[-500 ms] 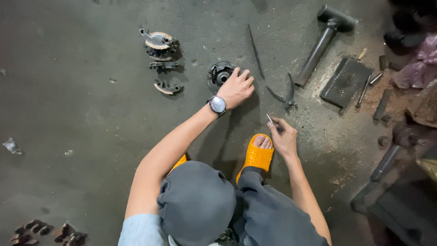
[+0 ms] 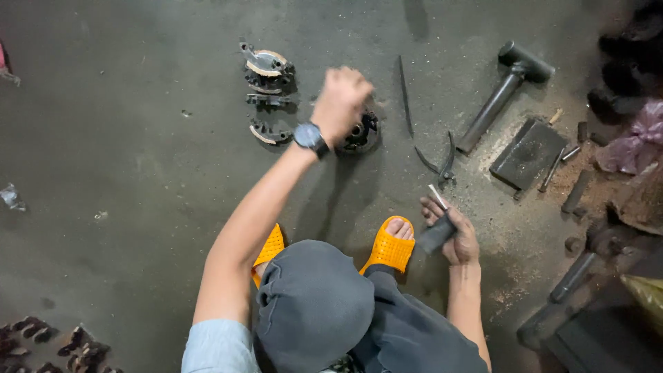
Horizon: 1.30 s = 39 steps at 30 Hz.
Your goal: Disassembling a motorcycle clutch assembly by removing springs, friction plates, and other internal components while sitting on a workshop floor.
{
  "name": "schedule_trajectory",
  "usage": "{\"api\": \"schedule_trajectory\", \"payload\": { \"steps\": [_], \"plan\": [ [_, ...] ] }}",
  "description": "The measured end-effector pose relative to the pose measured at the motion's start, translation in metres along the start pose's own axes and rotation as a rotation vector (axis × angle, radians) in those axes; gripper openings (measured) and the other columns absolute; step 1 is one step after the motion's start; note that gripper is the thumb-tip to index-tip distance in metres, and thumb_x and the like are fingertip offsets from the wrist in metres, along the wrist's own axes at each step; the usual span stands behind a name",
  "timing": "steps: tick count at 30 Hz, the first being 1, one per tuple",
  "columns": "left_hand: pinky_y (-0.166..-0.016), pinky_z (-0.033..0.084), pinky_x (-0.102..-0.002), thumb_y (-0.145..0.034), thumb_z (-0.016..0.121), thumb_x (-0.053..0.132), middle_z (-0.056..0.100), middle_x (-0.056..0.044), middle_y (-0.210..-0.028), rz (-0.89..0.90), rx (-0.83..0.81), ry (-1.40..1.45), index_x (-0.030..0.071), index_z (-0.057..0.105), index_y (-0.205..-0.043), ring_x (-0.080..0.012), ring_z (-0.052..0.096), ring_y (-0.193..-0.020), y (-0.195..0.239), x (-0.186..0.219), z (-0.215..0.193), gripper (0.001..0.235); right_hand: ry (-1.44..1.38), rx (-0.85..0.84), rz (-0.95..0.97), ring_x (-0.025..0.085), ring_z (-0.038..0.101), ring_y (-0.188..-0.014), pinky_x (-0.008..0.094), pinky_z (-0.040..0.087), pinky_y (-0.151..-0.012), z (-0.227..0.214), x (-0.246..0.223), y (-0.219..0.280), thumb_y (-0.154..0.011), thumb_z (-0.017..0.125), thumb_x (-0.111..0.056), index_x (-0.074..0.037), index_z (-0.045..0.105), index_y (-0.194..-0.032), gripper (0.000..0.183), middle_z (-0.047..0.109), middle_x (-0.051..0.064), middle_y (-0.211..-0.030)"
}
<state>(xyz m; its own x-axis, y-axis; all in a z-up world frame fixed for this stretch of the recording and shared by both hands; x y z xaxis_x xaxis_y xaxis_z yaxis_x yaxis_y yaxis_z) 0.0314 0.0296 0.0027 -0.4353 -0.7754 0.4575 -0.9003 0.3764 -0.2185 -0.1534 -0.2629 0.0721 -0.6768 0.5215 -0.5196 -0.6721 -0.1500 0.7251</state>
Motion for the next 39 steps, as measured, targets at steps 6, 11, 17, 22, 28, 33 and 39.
{"api": "schedule_trajectory", "payload": {
  "steps": [6, 11, 17, 22, 28, 33, 39],
  "plan": [
    [-0.07, 0.041, -0.042, -0.073, 0.048, -0.009, 0.058, -0.014, -0.086, -0.134, -0.102, -0.142, 0.003, 0.064, -0.087, -0.0295, 0.049, -0.082, 0.008, -0.029, -0.015, 0.024, -0.295, 0.032, -0.033, 0.023, 0.058, -0.079, 0.035, 0.047, -0.075, 0.028, 0.011, 0.005, -0.087, 0.06, -0.033, -0.005, 0.051, -0.123, 0.047, 0.062, 0.009, -0.089],
    [-0.09, 0.038, -0.048, -0.078, 0.056, 0.049, 0.049, -0.021, -0.112, -0.394, -0.057, -0.164, 0.002, 0.042, -0.121, -0.0314, 0.047, -0.106, 0.029, 0.05, -0.035, 0.065, -0.01, 0.197, -0.001, 0.017, 0.048, -0.052, 0.039, 0.045, -0.066, 0.05, 0.041, -0.012, -0.089, 0.052, -0.031, -0.004, 0.05, -0.12, 0.041, 0.049, 0.004, -0.06],
    [-0.097, 0.033, -0.052, -0.057, 0.079, 0.042, 0.04, -0.019, -0.129, -0.036, -0.403, -0.278, 0.005, 0.031, -0.136, -0.0306, 0.036, -0.121, 0.042, 0.052, -0.031, 0.099, 0.925, 0.257, -0.399, 0.015, 0.053, -0.051, 0.03, 0.043, -0.053, 0.1, 0.02, -0.026, -0.085, 0.06, -0.014, -0.007, 0.066, -0.107, 0.023, 0.058, 0.009, -0.057],
    [-0.097, 0.033, -0.059, -0.071, 0.073, 0.01, 0.028, -0.018, -0.143, 0.161, -0.37, -0.197, 0.007, 0.038, -0.136, -0.0365, 0.024, -0.132, 0.061, 0.012, -0.061, 0.074, 1.55, 0.028, -0.968, 0.022, 0.052, -0.054, 0.034, 0.043, -0.054, 0.103, 0.016, -0.063, -0.08, 0.068, -0.017, -0.013, 0.069, -0.103, 0.023, 0.053, 0.003, -0.057],
    [-0.081, 0.037, -0.036, -0.074, 0.064, 0.026, 0.046, -0.006, -0.093, 0.066, 0.006, -0.052, 0.009, 0.052, -0.091, -0.0224, 0.046, -0.093, 0.109, -0.004, -0.031, 0.027, 1.809, -0.154, -1.319, 0.02, 0.049, -0.054, 0.032, 0.045, -0.06, 0.134, 0.008, -0.073, -0.078, 0.063, -0.016, -0.017, 0.07, -0.092, 0.016, 0.045, 0.002, -0.055],
    [-0.077, 0.036, -0.033, -0.084, 0.056, 0.02, 0.043, -0.001, -0.08, 0.111, 0.114, 0.059, 0.012, 0.049, -0.08, -0.0187, 0.047, -0.079, 0.12, 0.01, -0.028, 0.011, 1.883, -0.259, -1.328, 0.02, 0.048, -0.053, 0.032, 0.046, -0.059, 0.147, 0.007, -0.075, -0.077, 0.062, -0.013, -0.016, 0.068, -0.095, 0.019, 0.043, -0.001, -0.054],
    [-0.104, 0.025, -0.055, -0.086, 0.062, 0.027, 0.051, -0.014, -0.12, 0.207, 0.141, 0.068, 0.006, 0.052, -0.096, -0.0287, 0.043, -0.123, 0.097, 0.029, -0.037, 0.025, 2.071, -0.362, -1.157, 0.021, 0.051, -0.06, 0.036, 0.045, -0.062, 0.139, 0.008, -0.083, -0.078, 0.062, -0.019, -0.016, 0.065, -0.102, 0.025, 0.047, 0.001, -0.061]
  ]
}}
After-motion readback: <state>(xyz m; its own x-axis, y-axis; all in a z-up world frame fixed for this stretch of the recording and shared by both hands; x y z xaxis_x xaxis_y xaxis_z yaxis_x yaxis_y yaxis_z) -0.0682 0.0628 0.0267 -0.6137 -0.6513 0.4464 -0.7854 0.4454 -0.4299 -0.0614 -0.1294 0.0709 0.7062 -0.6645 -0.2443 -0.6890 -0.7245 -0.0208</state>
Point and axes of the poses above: each hand's wrist, its own y-axis away from the middle knuckle, its own z-axis out of the palm, x = y × z, the point moved 1 cm from there along -y, towards the middle knuckle
